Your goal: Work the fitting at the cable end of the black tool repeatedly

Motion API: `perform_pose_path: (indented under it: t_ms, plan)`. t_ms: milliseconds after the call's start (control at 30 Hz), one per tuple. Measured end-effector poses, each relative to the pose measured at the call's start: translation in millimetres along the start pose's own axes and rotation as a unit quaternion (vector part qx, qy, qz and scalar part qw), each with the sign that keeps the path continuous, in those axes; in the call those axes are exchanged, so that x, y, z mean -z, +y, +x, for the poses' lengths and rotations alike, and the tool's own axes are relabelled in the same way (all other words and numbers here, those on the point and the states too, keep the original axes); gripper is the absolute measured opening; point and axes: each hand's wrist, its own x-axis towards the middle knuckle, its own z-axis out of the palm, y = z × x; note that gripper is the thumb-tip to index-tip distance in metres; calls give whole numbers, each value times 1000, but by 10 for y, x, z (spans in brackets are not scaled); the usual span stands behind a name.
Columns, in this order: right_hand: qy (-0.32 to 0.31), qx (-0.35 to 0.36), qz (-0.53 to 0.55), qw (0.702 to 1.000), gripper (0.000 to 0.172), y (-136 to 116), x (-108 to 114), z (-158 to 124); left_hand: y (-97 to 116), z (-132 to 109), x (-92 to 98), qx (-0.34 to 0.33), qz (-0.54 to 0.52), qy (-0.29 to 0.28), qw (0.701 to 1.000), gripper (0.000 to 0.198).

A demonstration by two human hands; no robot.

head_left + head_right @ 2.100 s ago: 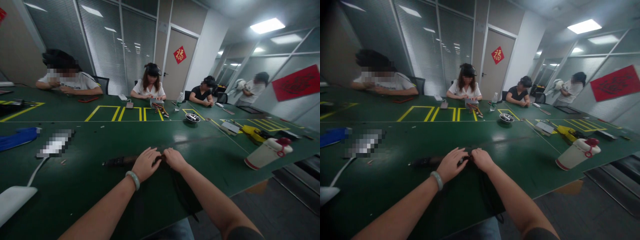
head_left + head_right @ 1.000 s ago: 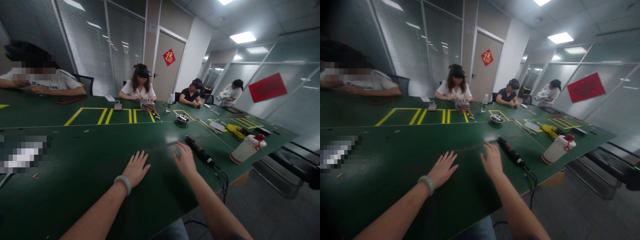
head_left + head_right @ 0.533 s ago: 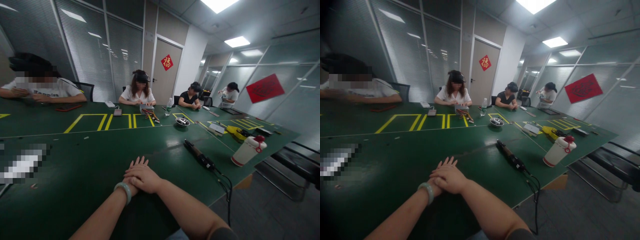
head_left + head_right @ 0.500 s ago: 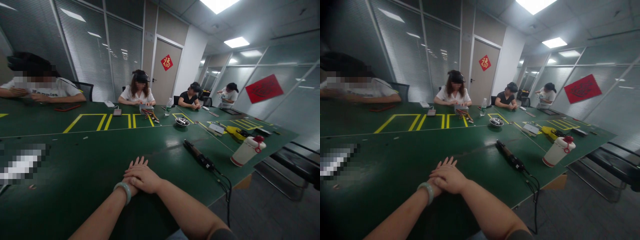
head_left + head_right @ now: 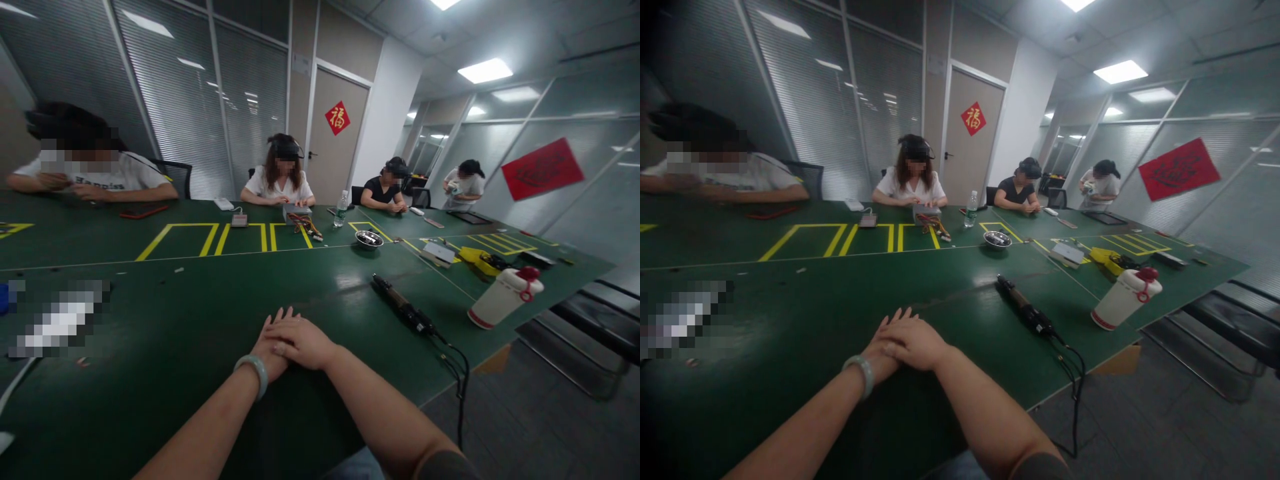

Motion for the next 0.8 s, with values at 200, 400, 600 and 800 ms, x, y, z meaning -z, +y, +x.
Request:
perform_pose_path:
  t_ms: [200, 400, 600, 800]
  plan:
    - [201, -335, -197, 899, 42, 697, 617, -485, 87, -27, 336, 20, -36, -36, 999, 59]
    - [281, -547, -275, 739, 62, 1151, 1161, -1448, 93, -37, 378, 18, -50, -52, 997, 60]
    - [199, -657, -292, 666, 77, 1349, 1167, -1942, 90, -46, 309, 19, -57, -19, 998, 59]
    - [182, -690, -223, 664, 88, 1671, 1154, -2154, 86, -75, 310, 26, -55, -30, 998, 62]
